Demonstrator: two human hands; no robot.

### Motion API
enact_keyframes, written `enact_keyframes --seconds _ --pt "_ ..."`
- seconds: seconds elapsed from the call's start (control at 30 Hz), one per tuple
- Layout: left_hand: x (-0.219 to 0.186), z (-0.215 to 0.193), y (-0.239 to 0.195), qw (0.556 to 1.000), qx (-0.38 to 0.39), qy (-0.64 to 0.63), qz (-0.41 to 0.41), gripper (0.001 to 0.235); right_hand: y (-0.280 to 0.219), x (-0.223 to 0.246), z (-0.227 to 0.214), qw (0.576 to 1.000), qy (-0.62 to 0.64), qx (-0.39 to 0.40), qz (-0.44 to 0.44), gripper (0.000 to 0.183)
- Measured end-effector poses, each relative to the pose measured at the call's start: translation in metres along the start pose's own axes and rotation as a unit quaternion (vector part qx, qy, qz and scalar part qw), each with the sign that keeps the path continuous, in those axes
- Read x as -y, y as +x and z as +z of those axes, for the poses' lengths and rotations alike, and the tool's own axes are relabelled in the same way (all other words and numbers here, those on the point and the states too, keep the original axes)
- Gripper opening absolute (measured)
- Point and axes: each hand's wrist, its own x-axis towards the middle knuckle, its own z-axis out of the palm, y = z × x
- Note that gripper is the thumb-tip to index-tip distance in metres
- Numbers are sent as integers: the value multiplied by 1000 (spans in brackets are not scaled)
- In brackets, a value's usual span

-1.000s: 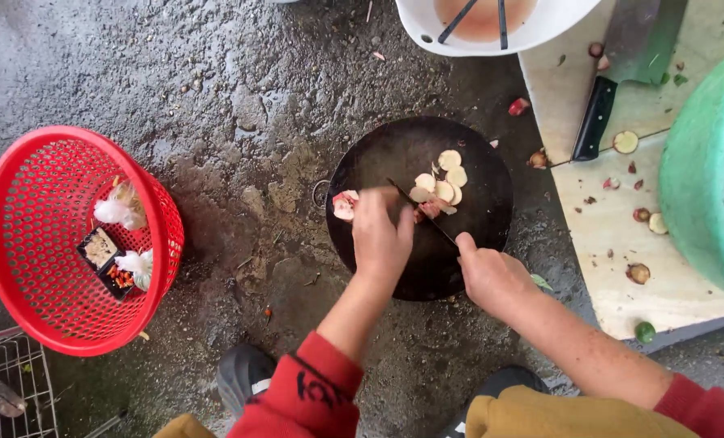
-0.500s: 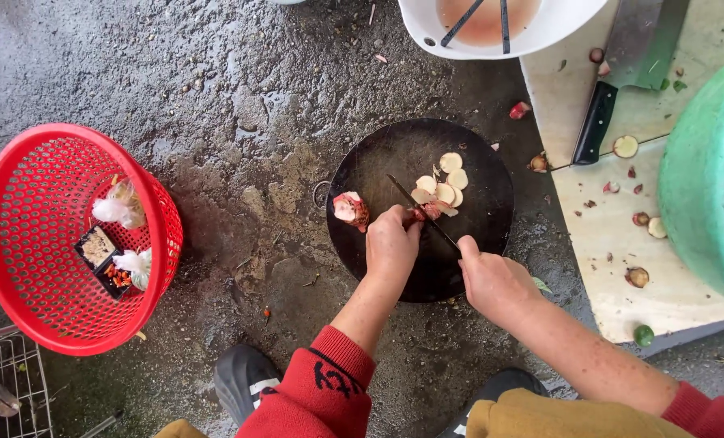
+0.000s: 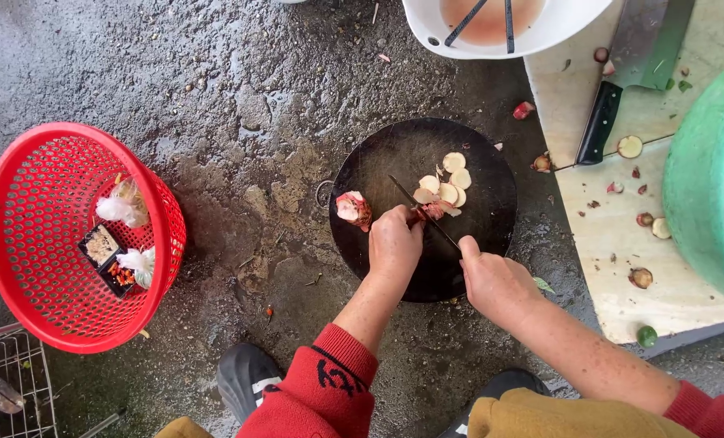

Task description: The person slices red-skinned root vegetables into thin rounds and then juliennes them into strips on a round wooden cutting board. The person uses a small knife to cut the vegetables and occasionally adjusts the pieces with their left hand.

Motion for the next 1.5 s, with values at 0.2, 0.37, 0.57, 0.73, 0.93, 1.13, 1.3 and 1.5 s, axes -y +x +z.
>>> enact_keyframes --seconds 0.2,0.37,0.57,0.73,0.93,1.13,1.3,1.5 --pt "-34 -44 -5 962 -202 4 185 16 1 7 -5 1000 13 17 21 13" --pt "-96 -60 30 885 -323 11 335 34 1 10 -6 1000 30 -2 9 20" --pt "-38 8 71 920 -265 97 272 40 13 -1 13 1000 -19 21 13 26" --pt "-31 -10 49 895 -297 -38 331 39 9 -3 8 1000 14 3 13 25" --pt "15 3 -12 943 -225 -69 237 34 15 -19 16 994 108 7 -3 33" --pt "7 19 -5 969 -158 -41 184 18 13 -26 20 992 119 -28 -17 30" --pt "12 15 -6 968 -166 -9 190 19 6 -22 16 992 118 -50 -11 26" --pt "15 -52 -31 955 -268 35 122 46 -3 -14 23 998 66 8 3 32"
